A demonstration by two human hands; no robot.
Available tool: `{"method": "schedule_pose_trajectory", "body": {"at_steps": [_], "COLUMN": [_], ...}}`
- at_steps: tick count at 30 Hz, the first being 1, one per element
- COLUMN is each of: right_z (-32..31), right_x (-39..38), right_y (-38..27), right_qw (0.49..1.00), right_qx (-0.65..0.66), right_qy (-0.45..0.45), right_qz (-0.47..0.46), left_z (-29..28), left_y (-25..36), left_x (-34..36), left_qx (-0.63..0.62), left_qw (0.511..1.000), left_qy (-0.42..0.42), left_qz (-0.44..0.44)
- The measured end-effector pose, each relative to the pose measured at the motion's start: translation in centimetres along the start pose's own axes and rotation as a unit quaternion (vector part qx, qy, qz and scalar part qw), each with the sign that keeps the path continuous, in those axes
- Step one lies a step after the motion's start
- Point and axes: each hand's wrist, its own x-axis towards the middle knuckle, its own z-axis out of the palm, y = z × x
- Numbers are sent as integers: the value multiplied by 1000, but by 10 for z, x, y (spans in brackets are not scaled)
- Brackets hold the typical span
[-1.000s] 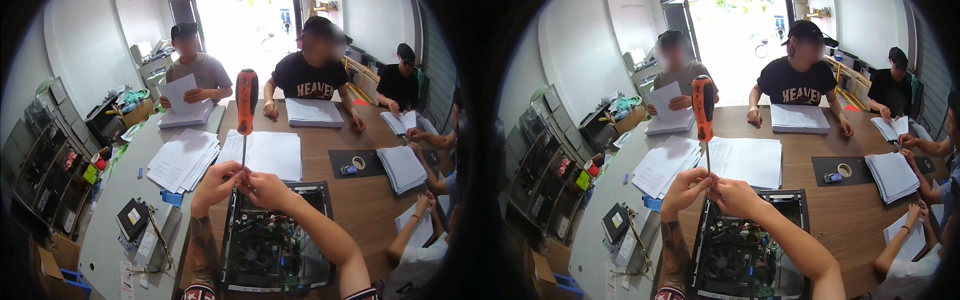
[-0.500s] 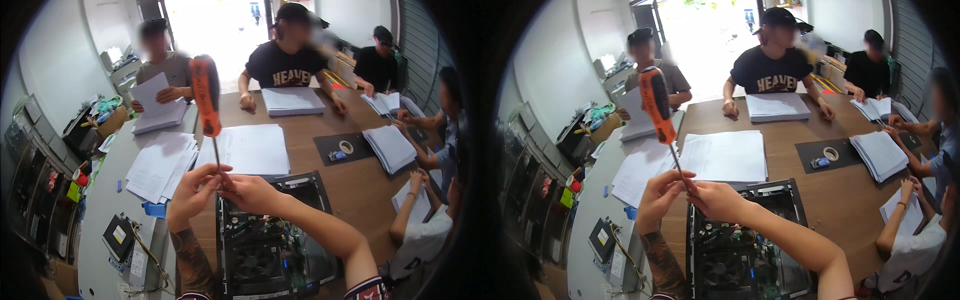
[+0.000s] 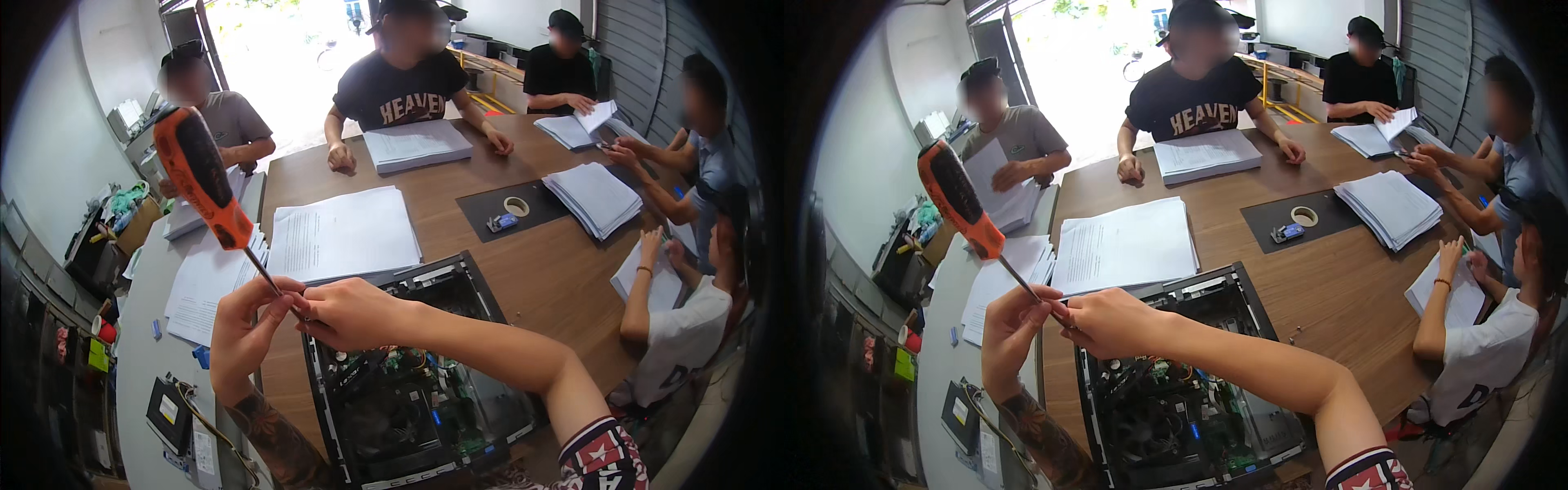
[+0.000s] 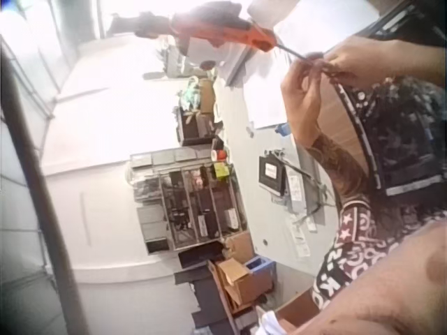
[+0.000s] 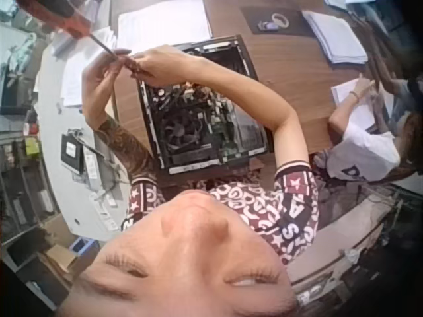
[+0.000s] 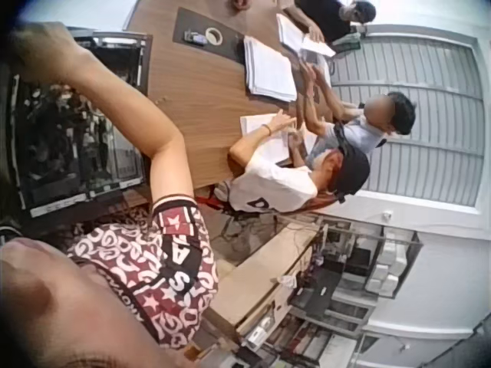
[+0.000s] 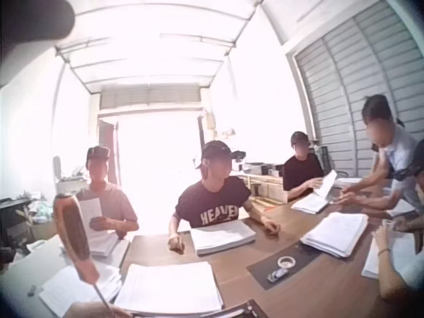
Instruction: The person uses a screwdriver to work on the internal components of an open desktop computer case, handling various cables and screws inside the chassis while others stand around the table.
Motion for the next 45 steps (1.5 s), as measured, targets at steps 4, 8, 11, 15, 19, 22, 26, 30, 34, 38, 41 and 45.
{"method": "schedule_pose_trajectory", "body": {"at_steps": [4, 8, 11, 15, 19, 22, 26, 30, 34, 38, 41, 45], "right_z": [4, 0, 2, 14, 18, 32, 35, 23, 13, 2, -2, -5], "right_x": [-4, -3, -1, 4, 4, -5, -9, -12, -8, -7, -7, -6], "right_y": [7, 4, 1, 4, 6, 5, 13, 8, 6, 0, 1, 3], "right_qw": [1000, 1000, 1000, 999, 999, 998, 999, 999, 999, 998, 997, 999], "right_qx": [-18, -14, -4, 1, -32, -29, -38, -40, -18, 30, 44, 33], "right_qy": [-4, -18, -7, 44, 14, 49, 23, 26, 47, 43, 55, 38], "right_qz": [6, 17, 8, -28, -18, -6, -25, -18, -11, 19, 14, 8], "left_z": [3, 3, -1, -11, -9, -6, -10, -1, -3, -2, 1, 2], "left_y": [1, 0, 5, -2, 2, 1, 0, -5, -2, -1, 5, 3], "left_x": [2, 3, -2, -6, -4, -4, -5, 1, 0, -1, -1, 0], "left_qx": [34, 59, 52, 25, 57, 92, 145, 136, 154, 133, 65, 71], "left_qw": [999, 998, 999, 1000, 998, 993, 984, 983, 980, 988, 996, 996], "left_qy": [-3, 2, 7, 6, 39, 80, 96, 123, 119, 68, 63, 60], "left_qz": [-6, 4, -4, -5, -15, 6, 34, 25, 44, 30, 5, 6]}}
